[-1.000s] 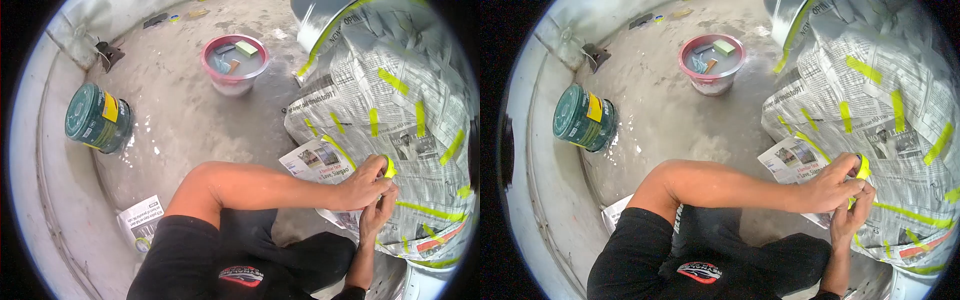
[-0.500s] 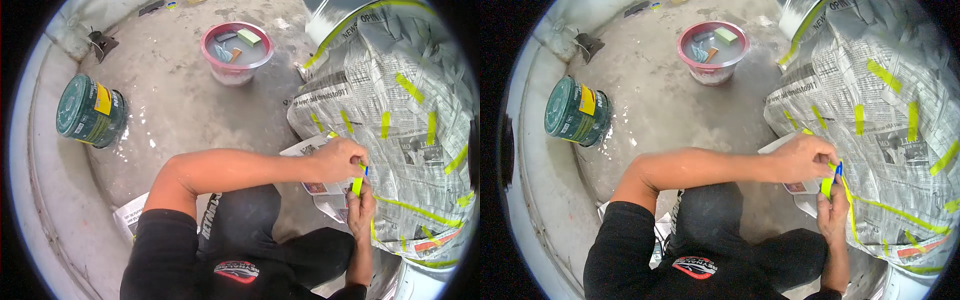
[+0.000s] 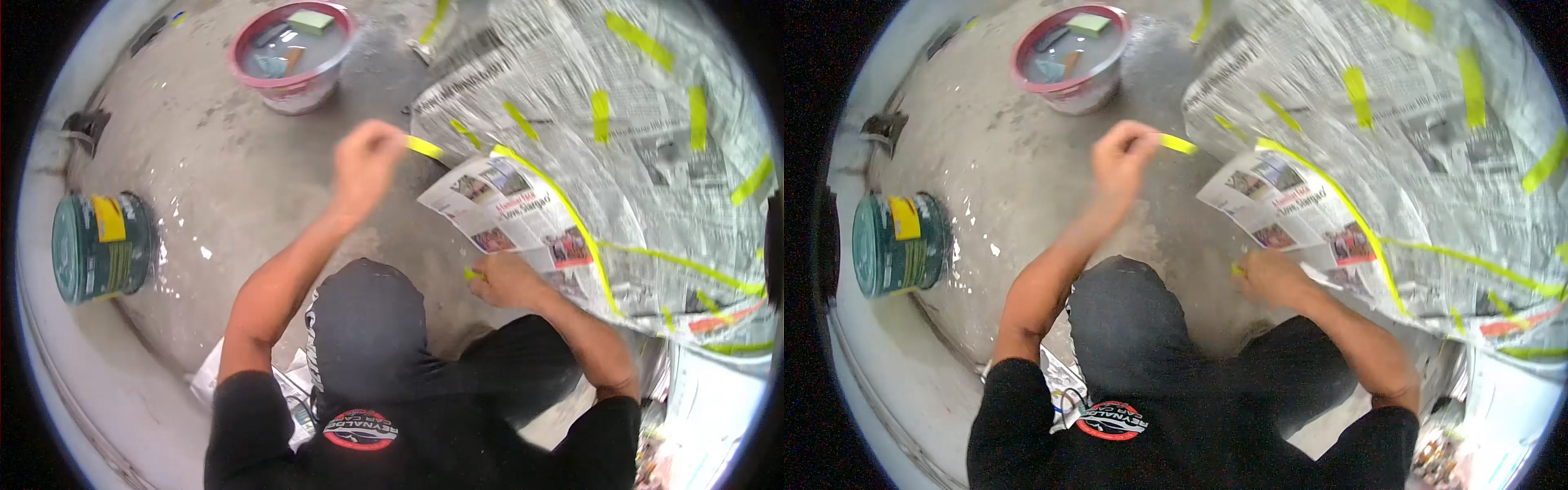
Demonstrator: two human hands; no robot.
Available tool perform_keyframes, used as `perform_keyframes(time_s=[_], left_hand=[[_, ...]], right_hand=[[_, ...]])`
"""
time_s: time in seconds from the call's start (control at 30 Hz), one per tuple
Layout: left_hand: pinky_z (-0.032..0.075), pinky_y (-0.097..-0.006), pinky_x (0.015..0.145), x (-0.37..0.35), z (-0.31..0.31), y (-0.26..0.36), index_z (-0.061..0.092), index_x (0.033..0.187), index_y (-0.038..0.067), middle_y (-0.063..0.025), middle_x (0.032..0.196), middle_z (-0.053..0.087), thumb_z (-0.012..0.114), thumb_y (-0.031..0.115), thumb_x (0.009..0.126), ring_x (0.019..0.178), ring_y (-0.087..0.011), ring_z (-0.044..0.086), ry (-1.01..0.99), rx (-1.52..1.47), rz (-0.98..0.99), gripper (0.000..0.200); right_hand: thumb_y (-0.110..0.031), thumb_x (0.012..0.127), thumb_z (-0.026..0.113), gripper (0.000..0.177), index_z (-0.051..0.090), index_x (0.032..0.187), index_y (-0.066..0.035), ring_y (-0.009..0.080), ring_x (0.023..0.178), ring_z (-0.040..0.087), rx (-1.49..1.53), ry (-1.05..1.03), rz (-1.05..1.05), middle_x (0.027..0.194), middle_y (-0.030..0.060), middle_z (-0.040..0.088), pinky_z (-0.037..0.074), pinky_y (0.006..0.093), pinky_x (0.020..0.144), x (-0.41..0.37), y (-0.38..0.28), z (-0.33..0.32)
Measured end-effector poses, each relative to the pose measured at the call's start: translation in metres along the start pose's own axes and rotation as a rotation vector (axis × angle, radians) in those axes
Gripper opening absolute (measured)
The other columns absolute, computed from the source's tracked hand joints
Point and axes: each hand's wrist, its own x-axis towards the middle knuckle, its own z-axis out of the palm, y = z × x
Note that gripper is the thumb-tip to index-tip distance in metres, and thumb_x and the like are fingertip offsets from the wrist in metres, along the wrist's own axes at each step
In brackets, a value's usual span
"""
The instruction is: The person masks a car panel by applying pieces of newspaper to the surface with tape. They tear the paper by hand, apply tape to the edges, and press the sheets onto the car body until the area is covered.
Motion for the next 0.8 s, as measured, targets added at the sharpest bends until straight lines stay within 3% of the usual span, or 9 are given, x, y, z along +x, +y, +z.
perform_keyframes(time_s=[0.03,0.13,0.23,0.33,0.53,0.8], left_hand=[[0.051,-0.031,0.074,0.006,-0.018,-0.005,0.069,0.091,0.001,-0.0054,0.087,0.069,0.071,0.007,0.087,0.082,-0.0105,0.063,0.024,0.021,-0.152,0.008],[0.05,-0.0275,0.085,-0.029,-0.014,-0.103,0.068,0.094,0.003,-0.0068,0.109,0.067,0.072,0.008,0.09,0.097,-0.0114,0.062,-0.238,-0.126,-0.141,0.007],[0.049,-0.0283,0.091,-0.037,0.021,-0.121,0.067,0.097,0.004,-0.0075,0.124,0.065,0.072,0.008,0.09,0.105,-0.0123,0.061,-0.174,-0.304,-0.344,0.009],[0.049,-0.0296,0.093,-0.026,0.048,-0.138,0.064,0.104,0.005,-0.0082,0.126,0.065,0.072,0.007,0.089,0.107,-0.0126,0.062,-0.171,-0.333,-0.395,0.017],[0.05,-0.03,0.093,-0.021,0.082,-0.162,0.06,0.109,0.005,-0.0081,0.125,0.067,0.072,0.004,0.089,0.103,-0.0125,0.062,-0.172,-0.396,-0.371,0.023],[0.051,-0.0251,0.075,-0.001,0.108,-0.161,0.058,0.1,0.004,-0.0028,0.097,0.067,0.073,0.002,0.087,0.084,-0.0083,0.06,-0.09,-0.182,-0.254,0.02]], right_hand=[[-0.027,0.091,0.061,0.03,0.066,0.096,0.002,0.043,0.076,0.066,0.066,0.048,0.046,0.079,0.0283,0.065,0.05,0.051,0.069,-0.006,0.006,0.008],[-0.03,0.089,0.062,0.033,0.067,0.098,0.002,0.0478,0.078,0.066,0.172,0.108,0.122,0.08,0.0295,0.066,0.052,0.0559,0.074,-0.021,0.017,0.016],[-0.029,0.09,0.061,0.031,0.067,0.099,0.0,0.0485,0.079,0.066,0.213,0.174,0.165,0.08,0.0291,0.066,0.052,0.0554,0.073,-0.024,0.007,-0.002],[-0.029,0.092,0.061,0.03,0.067,0.1,-0.001,0.0489,0.078,0.065,0.271,0.202,0.179,0.08,0.0282,0.066,0.052,0.0551,0.071,-0.034,0.001,0.0],[-0.028,0.092,0.064,0.027,0.066,0.1,-0.002,0.049,0.077,0.065,0.32,0.143,0.22,0.078,0.0277,0.066,0.051,0.0554,0.069,-0.044,0.01,0.003],[-0.023,0.092,0.065,0.022,0.062,0.099,-0.002,0.05,0.076,0.063,0.34,0.178,0.121,0.077,0.0266,0.064,0.049,0.0578,0.067,-0.043,0.017,-0.001]])
